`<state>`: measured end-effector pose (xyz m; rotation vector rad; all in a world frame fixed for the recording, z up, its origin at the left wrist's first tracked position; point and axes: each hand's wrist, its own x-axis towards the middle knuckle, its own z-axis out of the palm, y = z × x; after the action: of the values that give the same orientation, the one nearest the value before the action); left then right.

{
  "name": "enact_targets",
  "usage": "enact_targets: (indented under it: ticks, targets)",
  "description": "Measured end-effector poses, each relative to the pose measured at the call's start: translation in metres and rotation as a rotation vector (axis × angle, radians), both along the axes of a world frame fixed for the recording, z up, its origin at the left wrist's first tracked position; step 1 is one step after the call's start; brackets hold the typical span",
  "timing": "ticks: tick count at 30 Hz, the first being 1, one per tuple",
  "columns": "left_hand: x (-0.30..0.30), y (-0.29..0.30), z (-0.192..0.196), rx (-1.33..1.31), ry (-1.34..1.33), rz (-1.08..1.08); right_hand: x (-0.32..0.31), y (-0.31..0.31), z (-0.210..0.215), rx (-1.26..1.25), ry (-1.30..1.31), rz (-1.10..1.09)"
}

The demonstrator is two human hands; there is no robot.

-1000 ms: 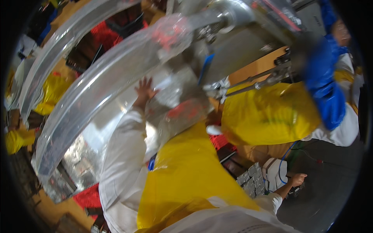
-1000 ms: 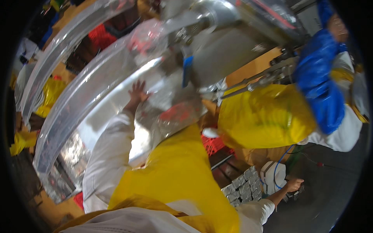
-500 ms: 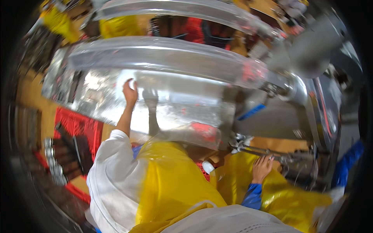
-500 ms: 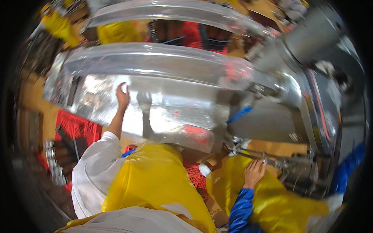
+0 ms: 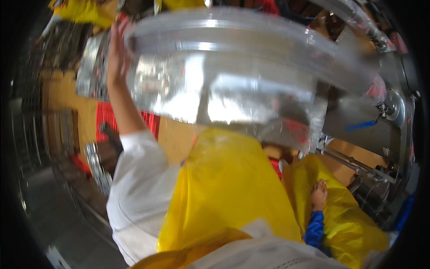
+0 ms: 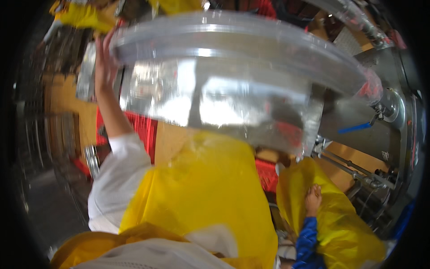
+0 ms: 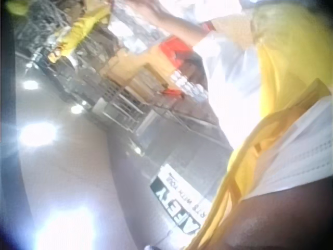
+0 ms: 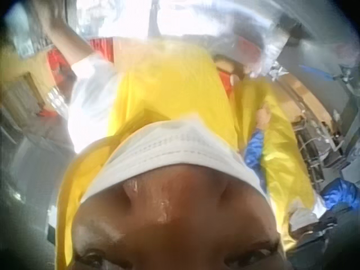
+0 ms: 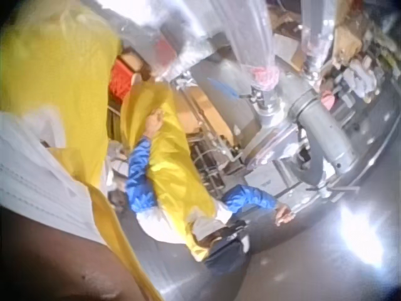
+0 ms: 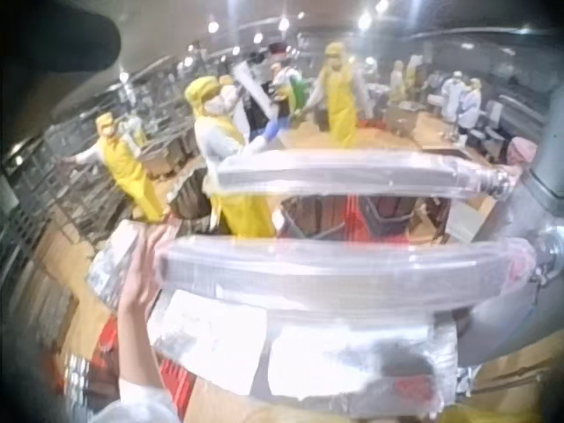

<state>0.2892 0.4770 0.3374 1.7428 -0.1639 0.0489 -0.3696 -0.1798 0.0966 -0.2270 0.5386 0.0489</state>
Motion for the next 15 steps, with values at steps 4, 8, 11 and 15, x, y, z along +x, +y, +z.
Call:
enact_targets:
  ticks: [4, 8, 11, 15]
  targets:
    - [0.005, 0.019, 0.018, -0.159, 0.099, 0.109, -0.044, 0.063, 0.042, 0.649, 0.296, -0.523]
    - [0.07, 0.054, 0.008, -0.211, 0.134, -0.057, 0.036, 0.047, 0.019, 0.905, 0.185, -0.519]
    - [0.078, 0.016, 0.012, -0.225, 0.19, -0.034, 0.026, 0.045, -0.003, 0.359, 0.235, -0.292]
    - [0.103, 0.032, 0.022, -0.25, 0.262, -0.114, 0.088, 0.099, -0.016, 0.575, 0.374, -0.369]
